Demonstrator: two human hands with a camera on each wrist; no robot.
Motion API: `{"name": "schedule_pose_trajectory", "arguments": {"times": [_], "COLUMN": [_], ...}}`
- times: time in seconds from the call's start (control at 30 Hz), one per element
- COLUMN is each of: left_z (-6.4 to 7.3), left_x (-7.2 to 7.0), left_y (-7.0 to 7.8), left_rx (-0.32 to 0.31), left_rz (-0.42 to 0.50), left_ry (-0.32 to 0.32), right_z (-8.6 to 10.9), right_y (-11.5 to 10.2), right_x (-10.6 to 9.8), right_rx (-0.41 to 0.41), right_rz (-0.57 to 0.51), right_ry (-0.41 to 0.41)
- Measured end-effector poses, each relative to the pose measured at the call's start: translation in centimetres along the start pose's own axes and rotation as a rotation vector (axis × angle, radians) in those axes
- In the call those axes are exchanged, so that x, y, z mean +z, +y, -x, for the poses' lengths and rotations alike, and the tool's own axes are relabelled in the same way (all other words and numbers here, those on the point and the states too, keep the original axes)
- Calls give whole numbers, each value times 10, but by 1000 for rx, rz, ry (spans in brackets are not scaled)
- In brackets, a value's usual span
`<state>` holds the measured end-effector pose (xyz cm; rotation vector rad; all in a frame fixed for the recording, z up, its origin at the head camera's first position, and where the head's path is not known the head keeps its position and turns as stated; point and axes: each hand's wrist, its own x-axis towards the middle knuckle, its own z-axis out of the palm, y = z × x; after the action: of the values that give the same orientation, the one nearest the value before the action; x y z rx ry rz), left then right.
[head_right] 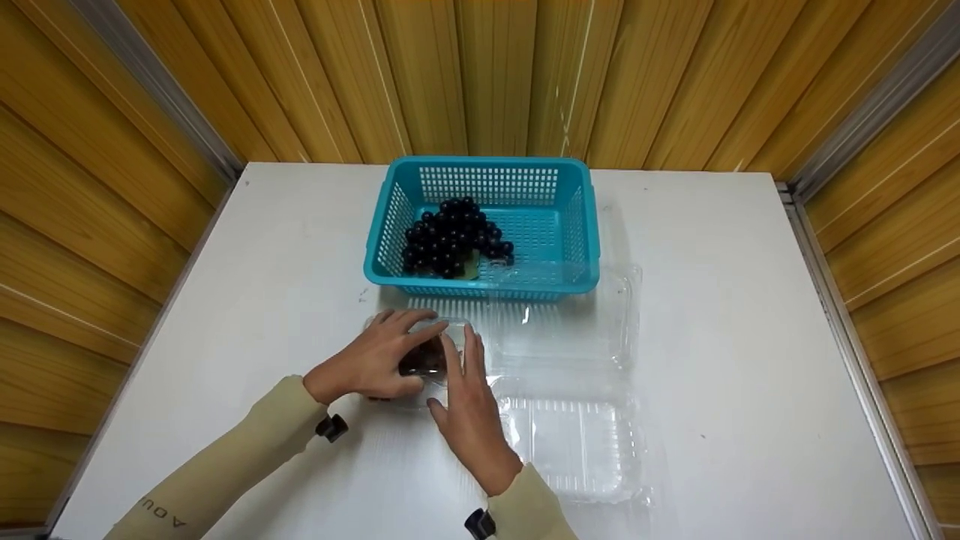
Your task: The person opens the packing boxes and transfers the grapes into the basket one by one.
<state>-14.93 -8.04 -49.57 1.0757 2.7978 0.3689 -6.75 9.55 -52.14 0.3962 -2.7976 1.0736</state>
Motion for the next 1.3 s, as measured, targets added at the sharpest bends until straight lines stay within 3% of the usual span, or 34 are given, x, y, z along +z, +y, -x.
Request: {"name": "schedule_pose_trajectory", "arguments": {"times": [0.33, 0.73, 1.07, 1.3], "left_z": [-3, -10, -15, -16], "left_x": [-14, -30, -45, -53], "left_y": [2, 2, -3, -3], "left_rx": [-44, -22, 89, 121], "left_rz": [48, 53, 60, 87], "left_ry": [-120, -184, -112, -63], "right_z": [3, 3, 1, 4], "right_y": [-3, -3, -2, -2], "right_x": [-11, -26, -31, -35], "right_rx": [22, 16, 1, 90], "right_rz": [-75, -166, -197, -210], "right_ry": [52, 97, 97, 15]}}
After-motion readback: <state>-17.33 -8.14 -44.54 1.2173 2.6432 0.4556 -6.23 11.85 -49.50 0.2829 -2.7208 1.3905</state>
